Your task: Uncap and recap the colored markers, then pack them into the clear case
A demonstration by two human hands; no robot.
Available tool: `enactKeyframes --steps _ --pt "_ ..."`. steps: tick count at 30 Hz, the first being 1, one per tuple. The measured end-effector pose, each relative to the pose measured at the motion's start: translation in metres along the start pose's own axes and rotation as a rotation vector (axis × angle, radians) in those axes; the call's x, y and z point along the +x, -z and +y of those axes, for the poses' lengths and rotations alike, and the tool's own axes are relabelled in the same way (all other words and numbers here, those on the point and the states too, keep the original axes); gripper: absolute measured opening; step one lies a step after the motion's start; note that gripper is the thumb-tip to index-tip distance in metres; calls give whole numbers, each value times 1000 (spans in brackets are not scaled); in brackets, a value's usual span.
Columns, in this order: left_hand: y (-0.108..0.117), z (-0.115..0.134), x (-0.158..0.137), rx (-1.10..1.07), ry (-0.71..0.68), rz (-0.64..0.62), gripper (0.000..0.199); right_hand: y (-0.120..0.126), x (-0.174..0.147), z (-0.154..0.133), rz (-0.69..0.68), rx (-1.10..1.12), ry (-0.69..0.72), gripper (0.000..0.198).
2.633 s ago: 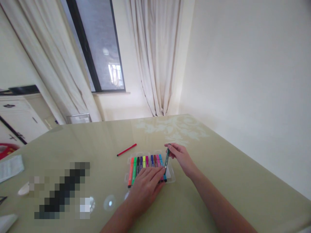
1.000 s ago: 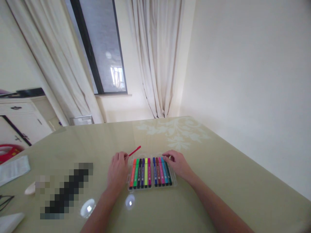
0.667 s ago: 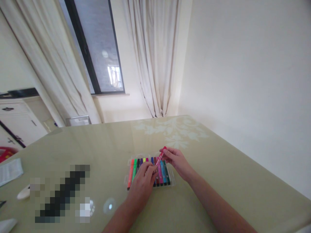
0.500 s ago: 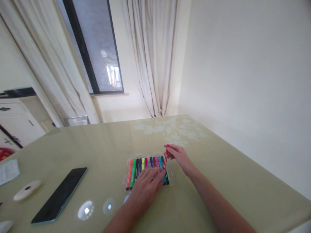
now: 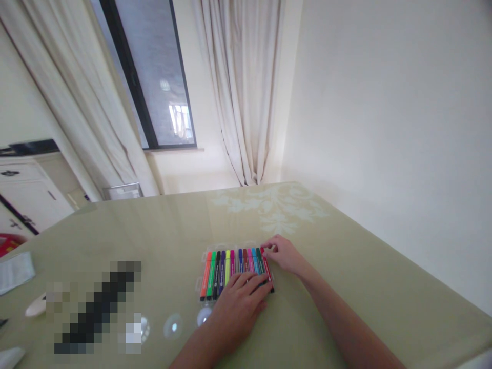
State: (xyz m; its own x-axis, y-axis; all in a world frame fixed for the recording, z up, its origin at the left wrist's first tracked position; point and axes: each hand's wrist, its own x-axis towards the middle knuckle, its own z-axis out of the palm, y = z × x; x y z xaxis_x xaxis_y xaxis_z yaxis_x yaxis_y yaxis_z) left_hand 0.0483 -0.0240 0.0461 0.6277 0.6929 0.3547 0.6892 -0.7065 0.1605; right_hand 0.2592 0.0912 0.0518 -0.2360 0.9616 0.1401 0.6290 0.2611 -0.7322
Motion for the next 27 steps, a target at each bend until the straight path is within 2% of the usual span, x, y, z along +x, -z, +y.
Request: enactKeyframes --steps 5,8,10,12,15,18,20,24,27 --pt "-1 7 6 -39 18 28 33 1 -2 1 -57 42 -26 23" --pt "5 -1 4 -49 66 100 32 1 -2 1 -34 98 -77 30" --pt "15 -16 0 -11 217 192 29 2 -3 -1 -19 115 -129 23" --pt "27 -34 -7 96 462 278 31 4 -4 -4 -34 95 -147 14" --pt "41 -63 -19 254 808 274 41 6 -5 -9 -91 97 -124 19" --pt "44 -84 -28 -35 951 145 51 7 -6 -12 -118 206 -157 22" --pt "43 -93 -30 -269 992 148 55 8 -6 -12 -132 289 -194 26" --pt "46 -93 -23 -643 1012 392 67 10 -3 -16 -106 491 -189 38" --pt "51 -75 -14 -907 912 518 78 6 -7 -30 -75 689 -147 51"
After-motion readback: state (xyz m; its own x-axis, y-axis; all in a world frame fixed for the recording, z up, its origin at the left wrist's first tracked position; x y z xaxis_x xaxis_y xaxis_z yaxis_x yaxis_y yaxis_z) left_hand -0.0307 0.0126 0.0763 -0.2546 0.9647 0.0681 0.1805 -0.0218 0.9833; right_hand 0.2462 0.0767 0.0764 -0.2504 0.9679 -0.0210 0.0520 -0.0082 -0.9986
